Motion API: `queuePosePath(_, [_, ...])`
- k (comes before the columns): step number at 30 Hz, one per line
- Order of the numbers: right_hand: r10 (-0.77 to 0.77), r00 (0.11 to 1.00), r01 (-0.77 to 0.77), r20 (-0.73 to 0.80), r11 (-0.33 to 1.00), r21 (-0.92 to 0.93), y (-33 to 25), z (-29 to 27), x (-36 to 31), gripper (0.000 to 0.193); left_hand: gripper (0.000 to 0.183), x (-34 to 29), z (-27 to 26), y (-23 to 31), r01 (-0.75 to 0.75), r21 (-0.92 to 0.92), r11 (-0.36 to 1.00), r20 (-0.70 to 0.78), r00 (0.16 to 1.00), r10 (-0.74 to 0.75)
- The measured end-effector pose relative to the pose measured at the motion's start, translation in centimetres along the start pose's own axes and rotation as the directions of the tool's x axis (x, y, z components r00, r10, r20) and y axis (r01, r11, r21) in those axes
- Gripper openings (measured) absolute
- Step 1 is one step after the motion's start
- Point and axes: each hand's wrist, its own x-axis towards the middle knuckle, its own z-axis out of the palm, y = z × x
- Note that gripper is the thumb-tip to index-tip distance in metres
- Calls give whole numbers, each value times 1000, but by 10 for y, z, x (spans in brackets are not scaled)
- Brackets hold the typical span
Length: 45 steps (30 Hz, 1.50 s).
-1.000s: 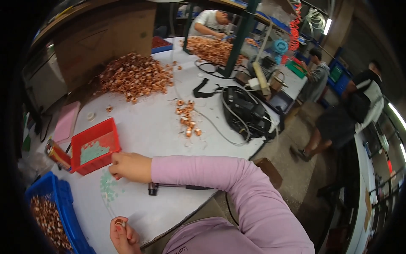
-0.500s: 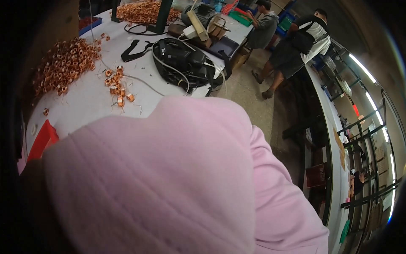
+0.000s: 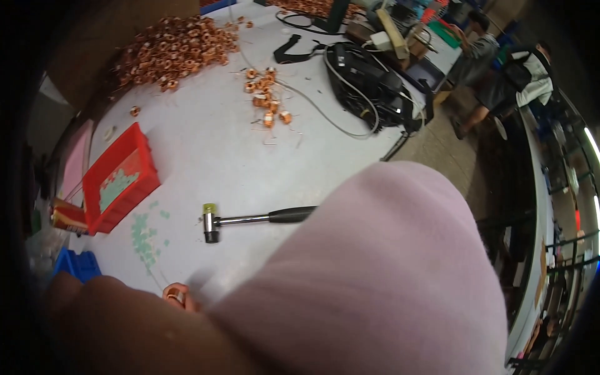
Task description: Winding copper wire around a core and using a hammer to secure components in a factory setting.
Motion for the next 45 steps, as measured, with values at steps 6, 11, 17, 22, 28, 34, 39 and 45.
queuePosePath(6, [-29, 999, 30, -40, 999, 16, -15, 2, 15, 13, 15, 24, 65, 15, -1, -157, 988, 41, 999, 7])
queuePosePath(11, [-100, 994, 105, -36, 976, 191, 56, 47, 15, 12, 13, 47, 89, 23, 2, -286, 958, 145, 989, 41])
queuePosePath(17, [255, 966, -225, 32, 781, 582, 85, 80, -6, 13, 31, 49, 77, 2, -40, -273, 961, 330, 935, 133])
queuePosePath(22, [-52, 999, 51, -3, 954, 295, 72, 60, 1, 11, 28, 65, 87, -3, 10, -232, 973, 334, 940, 70])
queuePosePath(28, [-298, 912, 408, -282, 722, 558, 17, 41, -1, 9, 28, 38, 263, 62, 175, -135, 975, 458, 884, -95])
queuePosePath(34, [-198, 686, 726, -700, 110, 679, -36, 57, -5, 4, 27, 44, 238, 33, 250, -113, 962, 574, 806, -142])
queuePosePath(39, [48, 529, 842, -847, -151, 517, -43, 64, -11, 16, 27, 50, 218, 12, 295, -74, 953, 624, 759, -186])
queuePosePath(45, [-17, 557, 824, -831, -113, 555, -43, 61, -14, 10, 26, 61, 190, -3, 298, -50, 953, 636, 745, -200])
